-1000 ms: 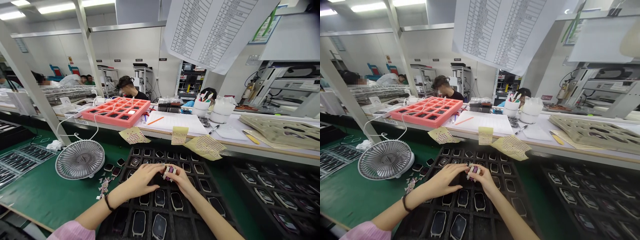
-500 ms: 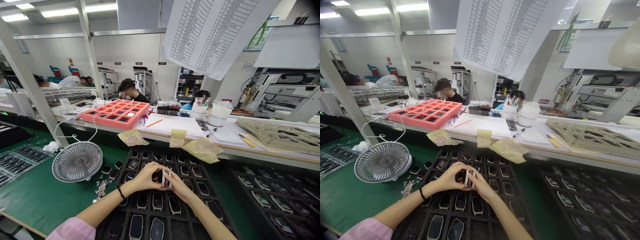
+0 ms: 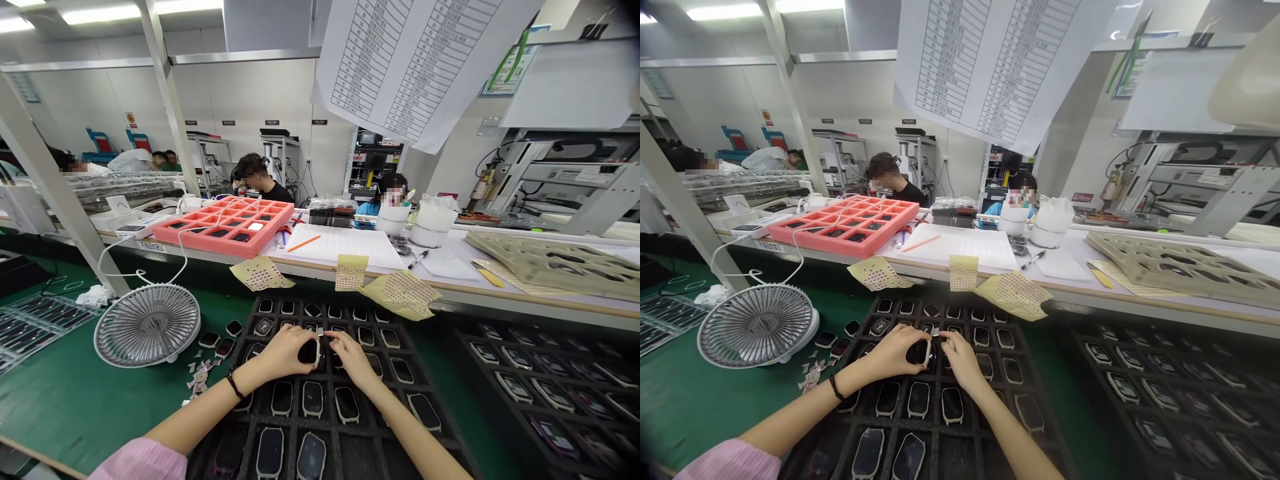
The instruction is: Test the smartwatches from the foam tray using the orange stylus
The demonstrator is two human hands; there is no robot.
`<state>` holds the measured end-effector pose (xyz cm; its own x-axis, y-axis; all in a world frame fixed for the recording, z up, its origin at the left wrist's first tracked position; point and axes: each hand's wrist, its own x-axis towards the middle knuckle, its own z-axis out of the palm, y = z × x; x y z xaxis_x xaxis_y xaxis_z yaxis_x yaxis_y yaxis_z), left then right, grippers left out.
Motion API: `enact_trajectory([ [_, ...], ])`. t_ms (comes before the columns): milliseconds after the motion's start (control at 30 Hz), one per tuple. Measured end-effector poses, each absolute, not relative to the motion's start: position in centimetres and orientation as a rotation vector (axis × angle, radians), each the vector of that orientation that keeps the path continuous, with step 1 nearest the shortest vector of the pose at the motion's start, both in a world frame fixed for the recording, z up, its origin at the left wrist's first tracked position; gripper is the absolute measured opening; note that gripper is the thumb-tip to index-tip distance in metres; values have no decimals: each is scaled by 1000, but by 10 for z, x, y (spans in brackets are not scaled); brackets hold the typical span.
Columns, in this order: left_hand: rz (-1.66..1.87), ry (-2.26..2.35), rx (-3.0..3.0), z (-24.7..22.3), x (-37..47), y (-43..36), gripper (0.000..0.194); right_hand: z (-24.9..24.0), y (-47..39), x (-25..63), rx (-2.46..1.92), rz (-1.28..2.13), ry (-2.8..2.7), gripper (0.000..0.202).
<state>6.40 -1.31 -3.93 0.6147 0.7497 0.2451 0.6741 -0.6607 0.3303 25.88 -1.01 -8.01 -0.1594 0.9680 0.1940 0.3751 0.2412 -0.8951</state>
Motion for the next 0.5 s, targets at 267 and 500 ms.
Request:
enact_trajectory([
  [267, 419, 1254, 2721, -26, 30, -21, 48, -73, -26, 252, -1271, 521, -1909, 26],
  [500, 273, 1218, 2862, -41, 13, -33, 46, -69, -29, 253, -1251, 315, -2047, 30],
])
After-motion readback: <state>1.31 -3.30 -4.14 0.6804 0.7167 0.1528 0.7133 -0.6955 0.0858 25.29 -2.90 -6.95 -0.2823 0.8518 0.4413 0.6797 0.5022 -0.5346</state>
